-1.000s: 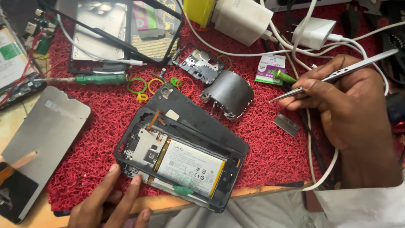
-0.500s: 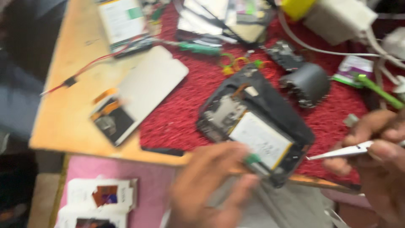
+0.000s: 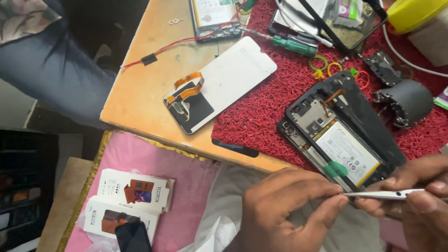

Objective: The person works on a disassembled smartphone, using tweezers to manipulate internal components and a green tool to adjust parts near the battery. The person handles the phone chassis and various small internal pieces on a cluttered workbench.

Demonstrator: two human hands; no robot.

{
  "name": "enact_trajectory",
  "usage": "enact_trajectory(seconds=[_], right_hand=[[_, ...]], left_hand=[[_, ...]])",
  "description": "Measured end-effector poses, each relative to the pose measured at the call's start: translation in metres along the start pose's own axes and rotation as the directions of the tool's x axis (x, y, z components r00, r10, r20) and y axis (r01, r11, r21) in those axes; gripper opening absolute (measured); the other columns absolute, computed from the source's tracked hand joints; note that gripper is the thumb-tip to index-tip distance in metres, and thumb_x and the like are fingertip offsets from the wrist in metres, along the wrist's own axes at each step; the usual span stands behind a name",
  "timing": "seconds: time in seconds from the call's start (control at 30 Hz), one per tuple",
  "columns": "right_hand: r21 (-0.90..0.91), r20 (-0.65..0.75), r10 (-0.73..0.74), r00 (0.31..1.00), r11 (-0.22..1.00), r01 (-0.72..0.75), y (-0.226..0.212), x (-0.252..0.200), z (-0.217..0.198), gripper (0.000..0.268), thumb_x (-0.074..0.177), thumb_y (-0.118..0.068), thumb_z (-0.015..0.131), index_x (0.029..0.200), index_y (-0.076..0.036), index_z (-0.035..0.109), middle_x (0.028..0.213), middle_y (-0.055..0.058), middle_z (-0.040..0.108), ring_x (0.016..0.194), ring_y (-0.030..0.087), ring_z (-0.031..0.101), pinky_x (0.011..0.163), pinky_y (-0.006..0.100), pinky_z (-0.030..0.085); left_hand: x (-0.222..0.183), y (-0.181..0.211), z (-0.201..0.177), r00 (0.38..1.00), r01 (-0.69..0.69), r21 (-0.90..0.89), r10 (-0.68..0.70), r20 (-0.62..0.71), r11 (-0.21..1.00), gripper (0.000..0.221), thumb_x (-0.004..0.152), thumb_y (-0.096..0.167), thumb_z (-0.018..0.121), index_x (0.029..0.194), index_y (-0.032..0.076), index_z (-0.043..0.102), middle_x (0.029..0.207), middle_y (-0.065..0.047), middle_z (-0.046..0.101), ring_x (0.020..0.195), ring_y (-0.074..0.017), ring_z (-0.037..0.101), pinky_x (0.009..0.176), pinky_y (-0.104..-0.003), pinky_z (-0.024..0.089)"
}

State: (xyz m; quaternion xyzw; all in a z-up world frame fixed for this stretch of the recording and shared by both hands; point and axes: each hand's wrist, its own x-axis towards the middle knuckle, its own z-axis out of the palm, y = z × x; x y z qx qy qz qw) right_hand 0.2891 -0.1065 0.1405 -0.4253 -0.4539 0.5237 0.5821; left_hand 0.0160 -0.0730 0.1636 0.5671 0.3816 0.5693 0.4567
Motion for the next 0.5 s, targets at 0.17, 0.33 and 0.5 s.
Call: enact_trajectory(seconds=[0.17, 0.33, 0.5], right_hand=[[-0.096, -0.022, 0.055, 0.998, 0.994, -0.057, 0.01, 0.013, 0.012, 0.022, 0.105, 0.0, 0.058, 0.124, -0.007, 0.054, 0.096, 0.02, 0.062, 0.082, 0.036, 0.075, 0.073, 0.049, 0.061], [-0.251, -0.108, 0.091, 0.99, 0.961, -0.116, 0.021, 0.028, 0.002, 0.025, 0.103, -0.002, 0.063, 0.126, -0.004, 0.054, 0.093, 0.019, 0.064, 0.077, 0.031, 0.072, 0.066, 0.042, 0.058], [-0.506, -0.237, 0.069, 0.969, 0.843, -0.184, 0.031, 0.072, -0.042, 0.03, 0.102, -0.003, 0.068, 0.129, -0.001, 0.054, 0.091, 0.017, 0.066, 0.073, 0.026, 0.069, 0.059, 0.036, 0.054]], left_hand=[[0.007, -0.015, -0.022, 0.999, -0.004, 0.095, 0.008, -0.046, 0.995, 0.012, 0.093, 0.009, 0.083, 0.103, 0.006, 0.076, 0.1, -0.008, 0.077, 0.094, -0.0195, 0.08, 0.084, -0.031, 0.064], [0.039, -0.026, -0.047, 0.991, -0.064, 0.357, 0.103, -0.089, 0.932, 0.014, 0.093, 0.005, 0.079, 0.105, 0.005, 0.074, 0.104, -0.009, 0.076, 0.094, -0.023, 0.077, 0.081, -0.031, 0.062], [0.059, -0.026, -0.048, 0.997, 0.025, 0.372, 0.002, -0.071, 0.928, 0.013, 0.09, 0.005, 0.078, 0.103, 0.004, 0.074, 0.101, -0.009, 0.076, 0.086, -0.0206, 0.077, 0.073, -0.028, 0.061]])
